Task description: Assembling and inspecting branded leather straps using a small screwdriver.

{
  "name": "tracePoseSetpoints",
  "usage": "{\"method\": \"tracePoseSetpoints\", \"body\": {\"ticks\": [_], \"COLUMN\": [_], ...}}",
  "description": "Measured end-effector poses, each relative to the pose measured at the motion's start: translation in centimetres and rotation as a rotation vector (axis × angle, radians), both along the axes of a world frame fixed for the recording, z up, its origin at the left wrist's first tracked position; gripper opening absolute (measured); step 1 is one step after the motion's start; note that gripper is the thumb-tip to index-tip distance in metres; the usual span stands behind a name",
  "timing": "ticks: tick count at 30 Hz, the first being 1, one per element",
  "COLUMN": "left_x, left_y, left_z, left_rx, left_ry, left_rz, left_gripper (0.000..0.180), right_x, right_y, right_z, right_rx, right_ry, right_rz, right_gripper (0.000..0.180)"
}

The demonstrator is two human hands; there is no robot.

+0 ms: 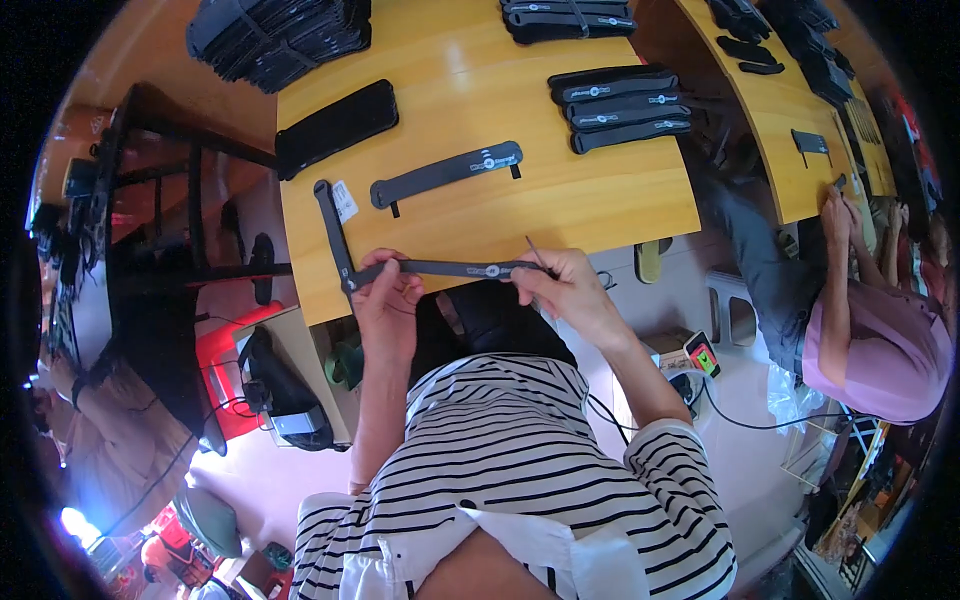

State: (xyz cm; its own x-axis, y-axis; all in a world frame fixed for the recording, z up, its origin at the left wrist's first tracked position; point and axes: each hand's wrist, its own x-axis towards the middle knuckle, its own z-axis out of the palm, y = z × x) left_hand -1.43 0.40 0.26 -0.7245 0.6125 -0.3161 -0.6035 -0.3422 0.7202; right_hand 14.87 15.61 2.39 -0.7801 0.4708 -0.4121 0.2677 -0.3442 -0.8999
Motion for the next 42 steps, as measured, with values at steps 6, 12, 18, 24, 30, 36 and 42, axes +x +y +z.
{"method": "tracePoseSetpoints", "body": {"ticks": [6,12,18,24,30,36,42], "left_x": [-2.5,-5.3,-7.5,-7.8,-8.3,-8.3,-8.4], "left_y": [0.1,1.4,2.5,3.8,4.6,4.5,4.7], "left_z": [-0.2,-1.7,-3.3,-3.4,-3.4,-3.7,-3.7], "left_rx": [-0.202,-0.292,-0.34,-0.465,-0.721,-0.709,-0.703], "left_ry": [0.096,0.167,0.128,0.316,0.528,0.555,0.561], "left_rz": [0.024,0.045,0.015,0.04,0.03,0.046,0.056], "left_gripper": [0.013,0.011,0.014,0.015,0.011,0.008,0.006], "right_x": [-0.7,-3.4,-5.3,-6.4,-7.2,-7.3,-7.6], "right_y": [2.6,5.6,7.8,9.0,9.3,9.5,9.3], "right_z": [-1.2,-2.9,-4.3,-5.5,-6.0,-6.6,-6.3], "right_rx": [0.139,0.158,0.114,0.309,0.44,0.454,0.479], "right_ry": [-0.055,-0.019,-0.009,-0.132,-0.174,-0.179,-0.187], "right_rz": [-0.147,-0.27,-0.256,-0.228,-0.277,-0.255,-0.252], "right_gripper": [0.015,0.013,0.01,0.013,0.011,0.011,0.009]}}
